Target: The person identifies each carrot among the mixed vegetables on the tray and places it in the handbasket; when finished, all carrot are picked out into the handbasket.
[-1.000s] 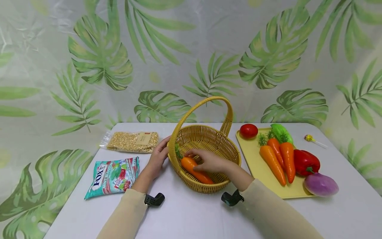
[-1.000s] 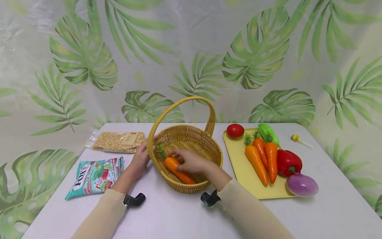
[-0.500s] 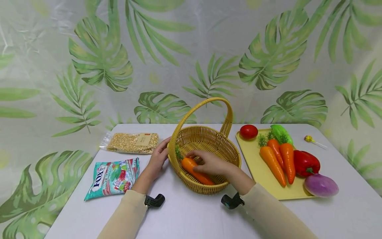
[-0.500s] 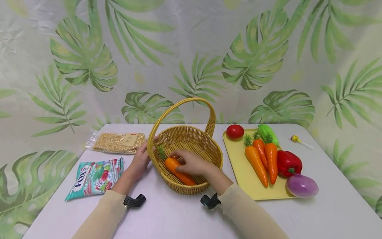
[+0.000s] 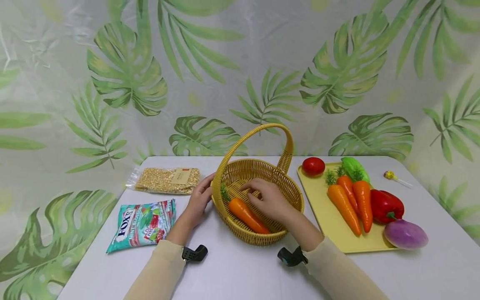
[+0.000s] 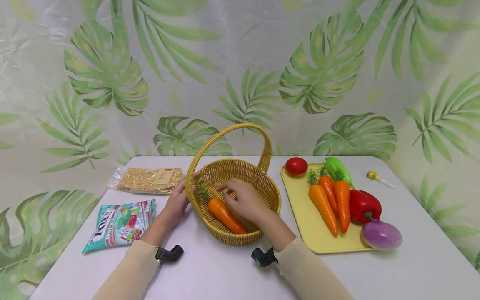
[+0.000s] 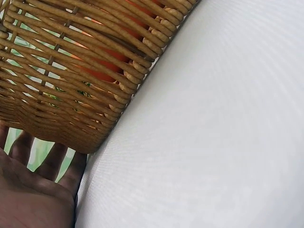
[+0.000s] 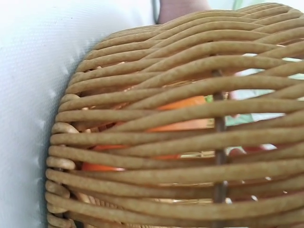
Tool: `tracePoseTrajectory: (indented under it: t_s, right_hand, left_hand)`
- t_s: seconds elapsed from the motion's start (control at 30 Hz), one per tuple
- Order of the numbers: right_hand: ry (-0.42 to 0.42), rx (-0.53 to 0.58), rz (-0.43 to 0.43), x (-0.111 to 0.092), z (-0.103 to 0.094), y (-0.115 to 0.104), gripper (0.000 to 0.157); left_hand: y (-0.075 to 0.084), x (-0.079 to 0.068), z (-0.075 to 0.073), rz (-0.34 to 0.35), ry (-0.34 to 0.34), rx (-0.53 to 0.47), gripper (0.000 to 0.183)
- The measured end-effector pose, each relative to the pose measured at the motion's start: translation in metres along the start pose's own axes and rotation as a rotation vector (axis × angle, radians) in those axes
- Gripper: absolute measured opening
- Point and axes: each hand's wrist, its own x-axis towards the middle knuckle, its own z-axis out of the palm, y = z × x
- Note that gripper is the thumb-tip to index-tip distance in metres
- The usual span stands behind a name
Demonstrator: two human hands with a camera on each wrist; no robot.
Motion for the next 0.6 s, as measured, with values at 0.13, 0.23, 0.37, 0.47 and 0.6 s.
tracePoseTrajectory:
  t_s: [0.13, 0.23, 0.37, 0.47, 0.6]
  right_hand:
    - [0.063, -0.026, -0.035, -0.003, -0.001, 0.0, 0.021]
    - [0.093, -0.039, -0.063, -0.007, -0.003, 0.0, 0.021]
    - [0.153, -0.041, -0.081, -0.014, -0.008, -0.001, 0.02]
    - [0.198, -0.032, -0.087, -0.018, -0.013, 0.0, 0.02]
    - [0.224, -0.031, -0.089, -0.023, -0.021, 0.006, 0.02]
  left_hand:
    - [-0.002, 0.001, -0.001, -0.009, 0.005, 0.001, 0.046]
    - [-0.003, 0.002, -0.002, -0.007, 0.006, 0.0, 0.046]
    - [-0.004, 0.003, -0.002, 0.002, 0.003, 0.0, 0.046]
    - [-0.003, 0.003, -0.002, 0.005, -0.002, 0.006, 0.046]
    - [-0.003, 0.002, -0.002, 0.002, 0.005, 0.014, 0.046]
